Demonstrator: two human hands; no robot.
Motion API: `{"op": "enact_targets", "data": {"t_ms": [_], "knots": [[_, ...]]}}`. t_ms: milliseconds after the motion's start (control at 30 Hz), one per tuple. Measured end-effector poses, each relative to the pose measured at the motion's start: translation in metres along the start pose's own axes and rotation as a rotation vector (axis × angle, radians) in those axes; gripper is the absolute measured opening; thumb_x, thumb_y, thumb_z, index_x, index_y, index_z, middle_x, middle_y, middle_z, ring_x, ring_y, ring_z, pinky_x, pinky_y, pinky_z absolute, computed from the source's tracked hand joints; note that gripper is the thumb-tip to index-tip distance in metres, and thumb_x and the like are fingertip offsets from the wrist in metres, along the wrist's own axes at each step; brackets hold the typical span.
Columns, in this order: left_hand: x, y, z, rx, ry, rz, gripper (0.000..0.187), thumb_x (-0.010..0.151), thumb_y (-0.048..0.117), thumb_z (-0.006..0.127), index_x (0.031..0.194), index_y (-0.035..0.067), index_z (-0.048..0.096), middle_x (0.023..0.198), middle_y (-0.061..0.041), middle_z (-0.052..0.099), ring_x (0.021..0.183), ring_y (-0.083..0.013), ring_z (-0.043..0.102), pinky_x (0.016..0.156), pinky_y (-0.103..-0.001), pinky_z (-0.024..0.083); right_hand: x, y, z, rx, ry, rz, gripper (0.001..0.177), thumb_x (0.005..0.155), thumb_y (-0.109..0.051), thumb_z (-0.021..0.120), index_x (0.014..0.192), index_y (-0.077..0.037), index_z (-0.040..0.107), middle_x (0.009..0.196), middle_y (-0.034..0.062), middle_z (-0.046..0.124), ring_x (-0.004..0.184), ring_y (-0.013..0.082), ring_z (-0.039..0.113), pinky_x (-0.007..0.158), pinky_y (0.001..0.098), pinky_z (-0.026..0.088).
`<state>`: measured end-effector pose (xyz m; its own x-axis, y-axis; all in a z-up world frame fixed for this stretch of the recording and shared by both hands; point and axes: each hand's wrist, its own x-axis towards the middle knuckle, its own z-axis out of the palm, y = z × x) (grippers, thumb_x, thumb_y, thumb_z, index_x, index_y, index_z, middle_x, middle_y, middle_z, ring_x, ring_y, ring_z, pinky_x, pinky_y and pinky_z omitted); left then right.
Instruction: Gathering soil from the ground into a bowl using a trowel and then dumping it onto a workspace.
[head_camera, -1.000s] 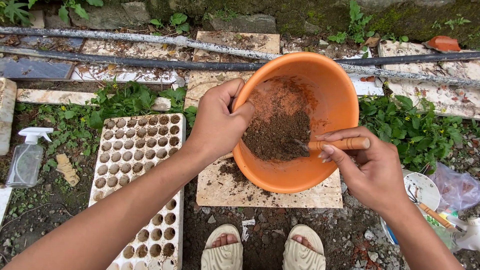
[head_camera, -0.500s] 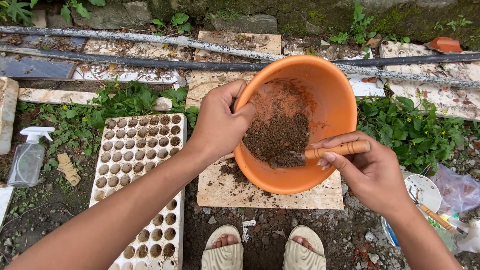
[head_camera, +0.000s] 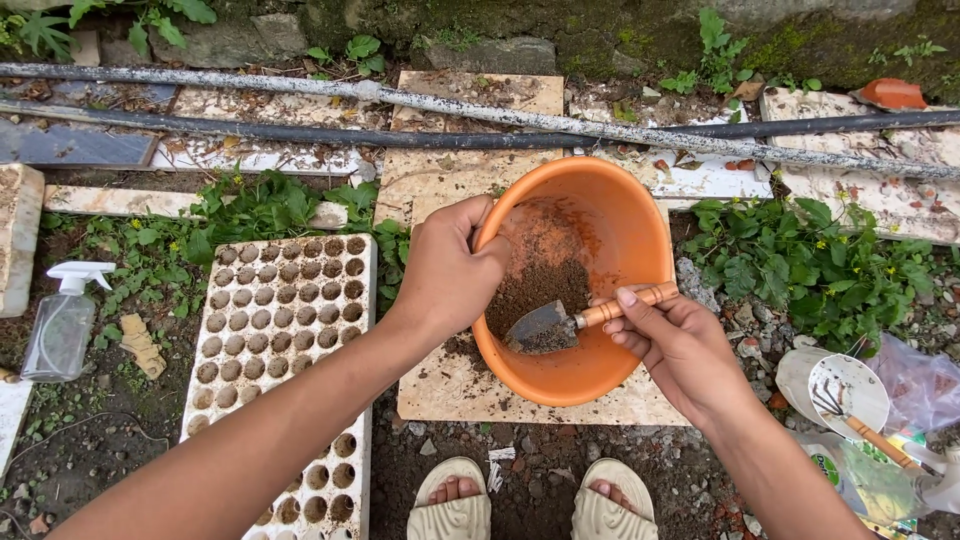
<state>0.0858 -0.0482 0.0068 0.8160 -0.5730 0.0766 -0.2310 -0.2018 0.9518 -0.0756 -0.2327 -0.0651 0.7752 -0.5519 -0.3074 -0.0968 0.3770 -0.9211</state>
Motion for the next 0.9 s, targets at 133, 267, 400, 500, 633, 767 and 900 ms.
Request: {"op": "enact_targets", "data": {"t_ms": [133, 267, 400, 500, 633, 767, 900], "knots": [[-0.001, -0.001, -0.012, 0.006, 0.009, -0.015, 0.019, 0.082, -0.003, 0.055, 0.066, 0.008, 0.057, 0.049, -0.007, 0.055, 0.047, -0.0125, 0.049, 0.050, -0.024, 0.041, 0.008, -0.027, -0.003, -0.019, 0.010, -0.031, 0.024, 0.098, -0.013, 0.067, 0.107, 0.009, 0.063, 0.094, 0.0171, 0.072, 0.076, 0.0175, 0.073, 0.071, 0.0268, 0.062], [0.005, -0.019, -0.021, 0.034, 0.027, -0.265, 0.020, 0.090, 0.002, 0.059, 0.074, 0.013, 0.056, 0.090, -0.003, 0.066, 0.047, -0.0087, 0.039, 0.042, -0.028, 0.033, 0.017, -0.067, 0.007, 0.023, 0.129, -0.070, 0.007, 0.107, -0.011, 0.056, 0.105, -0.006, 0.061, 0.102, 0.0119, 0.069, 0.087, 0.0139, 0.065, 0.082, 0.0209, 0.057], [0.000, -0.017, -0.029, -0.080, 0.041, -0.288, 0.025, 0.092, 0.005, 0.060, 0.070, 0.013, 0.052, 0.122, -0.007, 0.082, 0.040, -0.0065, 0.033, 0.036, -0.025, 0.029, -0.004, -0.068, 0.033, -0.402, 0.085, -0.158, 0.009, 0.104, -0.009, 0.056, 0.108, -0.002, 0.059, 0.098, 0.0152, 0.071, 0.086, 0.0219, 0.067, 0.083, 0.0339, 0.058], [-0.004, -0.018, -0.028, -0.156, 0.003, -0.244, 0.021, 0.086, -0.005, 0.058, 0.073, 0.011, 0.053, 0.130, -0.007, 0.079, 0.036, -0.0052, 0.029, 0.032, -0.023, 0.024, -0.009, -0.038, 0.032, -0.525, -0.172, -0.262, 0.010, 0.091, -0.003, 0.066, 0.102, -0.002, 0.067, 0.099, 0.0136, 0.080, 0.083, 0.0205, 0.077, 0.079, 0.0310, 0.066], [-0.009, 0.002, -0.026, -0.144, -0.007, -0.276, 0.031, 0.086, -0.005, 0.055, 0.104, 0.013, 0.073, 0.125, 0.000, 0.081, 0.038, -0.0052, 0.033, 0.033, -0.022, 0.027, -0.018, -0.024, 0.040, -0.482, -0.211, -0.316, 0.011, 0.090, -0.002, 0.067, 0.101, -0.003, 0.066, 0.109, 0.0170, 0.079, 0.080, 0.0203, 0.081, 0.079, 0.0298, 0.068], [-0.011, 0.008, -0.025, -0.105, -0.024, -0.290, 0.020, 0.090, -0.003, 0.058, 0.095, 0.013, 0.069, 0.090, 0.000, 0.073, 0.042, -0.0076, 0.035, 0.036, -0.024, 0.028, -0.021, -0.029, 0.043, -0.518, -0.179, -0.386, 0.014, 0.094, -0.006, 0.063, 0.106, 0.001, 0.067, 0.102, 0.0151, 0.081, 0.078, 0.0198, 0.078, 0.078, 0.0293, 0.066], [-0.011, 0.010, -0.026, -0.115, -0.019, -0.272, 0.018, 0.087, -0.004, 0.056, 0.087, 0.011, 0.067, 0.111, 0.002, 0.084, 0.042, -0.0069, 0.035, 0.036, -0.024, 0.028, -0.022, -0.031, 0.043, -0.523, -0.165, -0.446, 0.012, 0.095, -0.004, 0.062, 0.103, 0.002, 0.067, 0.104, 0.0157, 0.078, 0.082, 0.0214, 0.077, 0.077, 0.0293, 0.066]]}}
